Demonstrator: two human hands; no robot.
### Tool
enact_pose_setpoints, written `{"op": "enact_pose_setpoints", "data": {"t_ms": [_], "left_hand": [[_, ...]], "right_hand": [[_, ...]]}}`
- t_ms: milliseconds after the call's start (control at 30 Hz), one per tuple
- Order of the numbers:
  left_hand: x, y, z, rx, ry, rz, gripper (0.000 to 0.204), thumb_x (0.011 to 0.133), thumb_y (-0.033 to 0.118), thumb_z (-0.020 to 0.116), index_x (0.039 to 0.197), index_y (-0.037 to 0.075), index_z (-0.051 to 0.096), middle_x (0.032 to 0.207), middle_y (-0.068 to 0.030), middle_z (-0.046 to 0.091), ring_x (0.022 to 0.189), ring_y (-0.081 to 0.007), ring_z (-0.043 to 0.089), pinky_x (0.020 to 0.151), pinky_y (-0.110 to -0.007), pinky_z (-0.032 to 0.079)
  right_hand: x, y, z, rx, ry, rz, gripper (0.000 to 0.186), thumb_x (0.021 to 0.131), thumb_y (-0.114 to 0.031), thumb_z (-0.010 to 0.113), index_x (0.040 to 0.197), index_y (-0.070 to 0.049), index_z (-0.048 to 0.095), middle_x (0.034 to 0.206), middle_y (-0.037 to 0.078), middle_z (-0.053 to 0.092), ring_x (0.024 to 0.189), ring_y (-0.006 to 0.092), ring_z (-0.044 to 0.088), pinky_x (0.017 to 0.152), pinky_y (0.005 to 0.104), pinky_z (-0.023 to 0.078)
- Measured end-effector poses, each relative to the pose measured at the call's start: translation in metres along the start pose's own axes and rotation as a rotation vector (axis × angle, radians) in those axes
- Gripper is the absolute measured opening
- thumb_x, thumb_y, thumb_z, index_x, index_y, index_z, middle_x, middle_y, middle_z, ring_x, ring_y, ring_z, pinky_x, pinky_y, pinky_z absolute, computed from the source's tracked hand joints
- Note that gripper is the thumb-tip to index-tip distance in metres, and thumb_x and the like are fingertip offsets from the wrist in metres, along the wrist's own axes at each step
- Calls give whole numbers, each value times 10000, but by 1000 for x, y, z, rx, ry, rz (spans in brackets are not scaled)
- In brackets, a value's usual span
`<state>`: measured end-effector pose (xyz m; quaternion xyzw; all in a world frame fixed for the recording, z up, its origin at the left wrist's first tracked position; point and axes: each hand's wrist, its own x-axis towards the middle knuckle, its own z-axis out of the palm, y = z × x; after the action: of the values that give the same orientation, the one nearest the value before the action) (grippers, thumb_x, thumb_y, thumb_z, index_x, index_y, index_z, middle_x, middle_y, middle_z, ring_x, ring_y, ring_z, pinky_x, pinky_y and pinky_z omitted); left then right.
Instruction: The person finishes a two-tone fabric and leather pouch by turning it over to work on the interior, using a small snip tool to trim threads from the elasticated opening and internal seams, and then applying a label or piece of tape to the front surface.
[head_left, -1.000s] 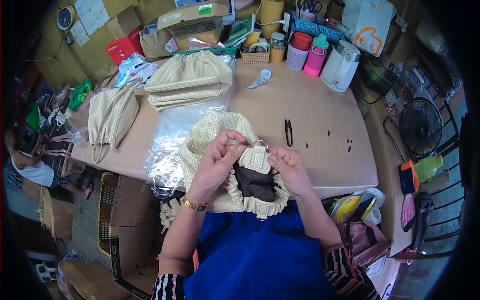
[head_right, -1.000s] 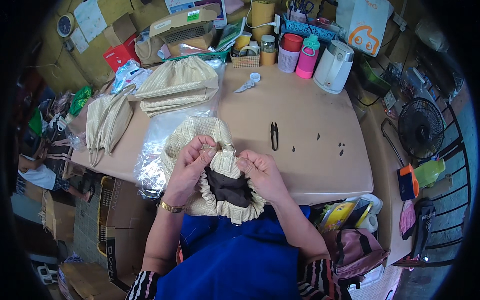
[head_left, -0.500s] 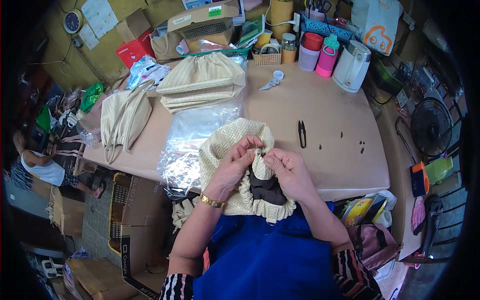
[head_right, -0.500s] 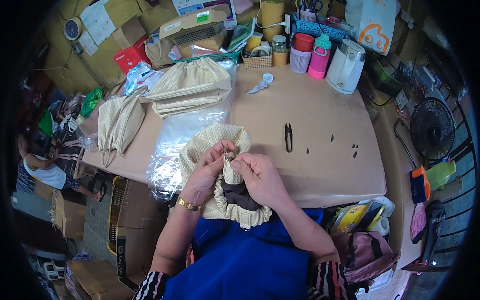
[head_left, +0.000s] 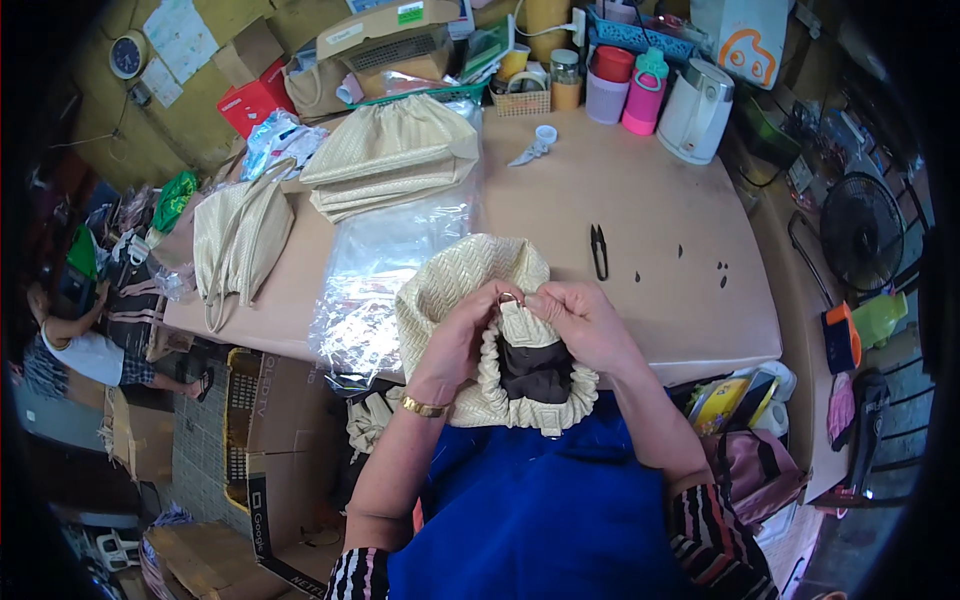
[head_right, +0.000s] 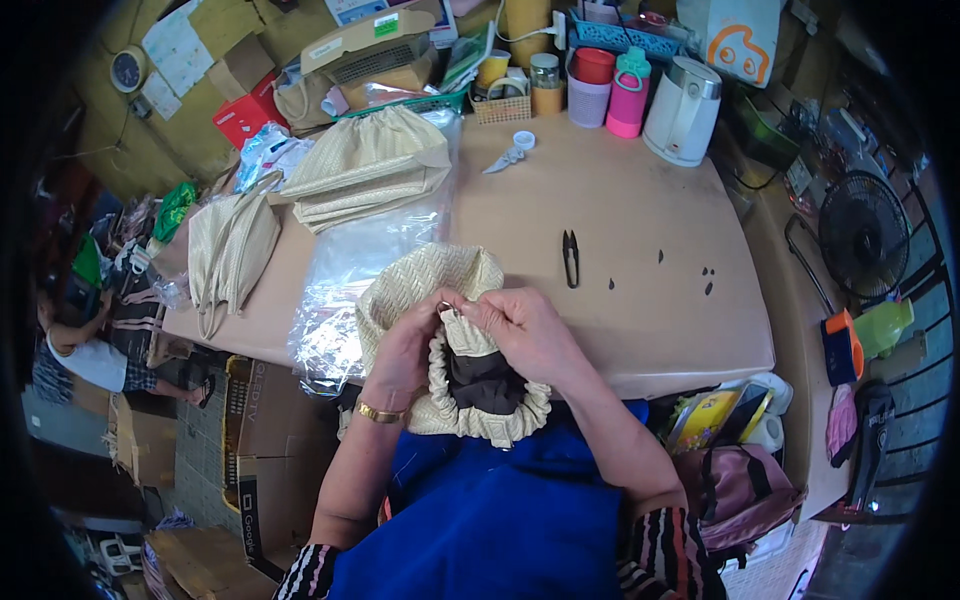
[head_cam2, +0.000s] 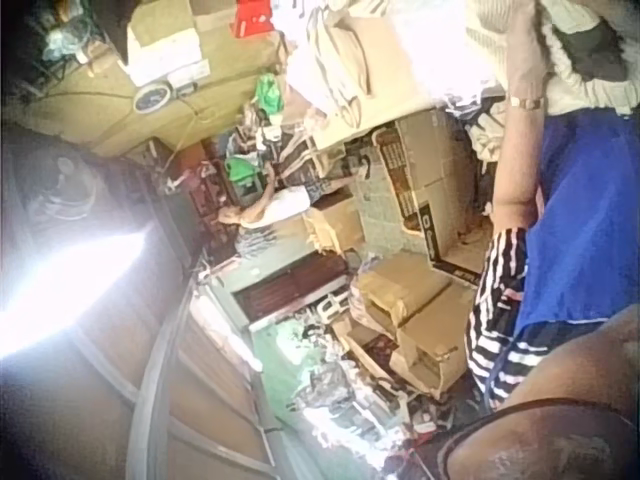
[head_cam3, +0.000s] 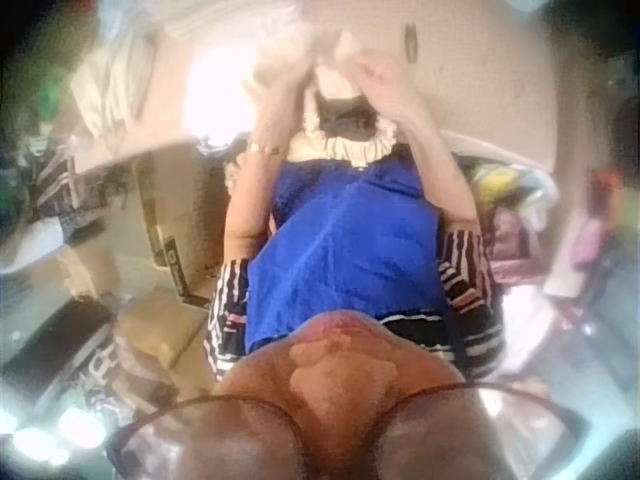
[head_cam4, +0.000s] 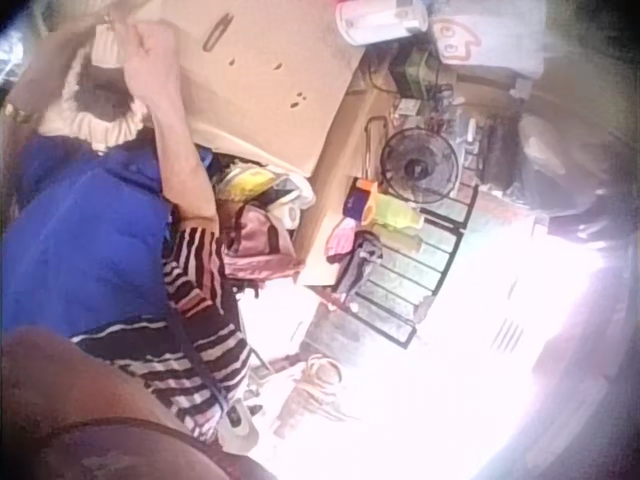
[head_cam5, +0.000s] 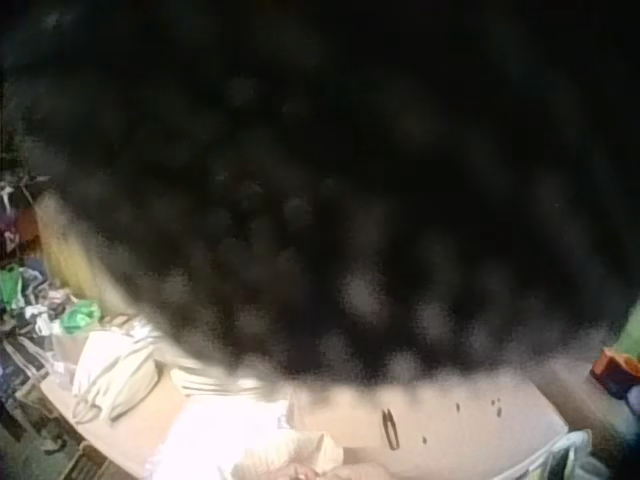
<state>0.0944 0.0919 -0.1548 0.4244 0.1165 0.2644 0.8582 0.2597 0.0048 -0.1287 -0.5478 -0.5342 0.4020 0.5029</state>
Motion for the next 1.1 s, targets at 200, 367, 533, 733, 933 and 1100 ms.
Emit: {"op": "enact_pose_setpoints", "data": {"t_ms": [200,367,533,733,933,1100], "left_hand": [[-12,-17,-5,207,-45,-20,316,829,142,747,1077,7,606,965,17,632,857,-50,570,777,-188,452],[-11,-28,-22,42,-52,-14,370,840,170,732,1138,-7,602,980,-14,660,870,-81,604,796,-215,466],[-9,-31,-27,1,-30,-19,360,841,172,728,1127,-7,604,1000,-18,661,892,-89,607,800,-219,463],[-10,-31,-26,20,-51,-21,325,847,179,729,1098,12,607,971,1,647,882,-65,587,783,-205,452],[-9,-32,-20,54,-62,-22,274,853,160,720,1062,21,609,931,16,637,845,-53,574,765,-195,445],[-8,-33,-21,56,-74,-25,268,849,151,722,1053,19,609,924,21,637,841,-50,575,759,-195,448]], "right_hand": [[-8,16,-5,60,-55,2,386,1002,-268,522,770,38,561,597,-43,381,599,52,339,509,275,317],[-9,11,-6,216,-167,17,375,1016,-264,492,813,45,555,644,-42,423,634,52,358,544,269,336],[-6,16,-6,219,-185,-24,385,1017,-285,493,799,27,552,645,-43,420,636,55,354,550,269,349],[-10,14,3,132,-111,-181,347,948,-288,600,774,11,573,630,-13,475,632,51,397,527,279,345],[-10,18,-5,62,-137,-37,254,863,-202,632,749,17,573,597,-13,479,587,49,408,489,271,322],[-9,19,-7,64,-161,-16,235,846,-180,620,725,15,569,581,-18,463,575,45,396,491,267,319]]}}
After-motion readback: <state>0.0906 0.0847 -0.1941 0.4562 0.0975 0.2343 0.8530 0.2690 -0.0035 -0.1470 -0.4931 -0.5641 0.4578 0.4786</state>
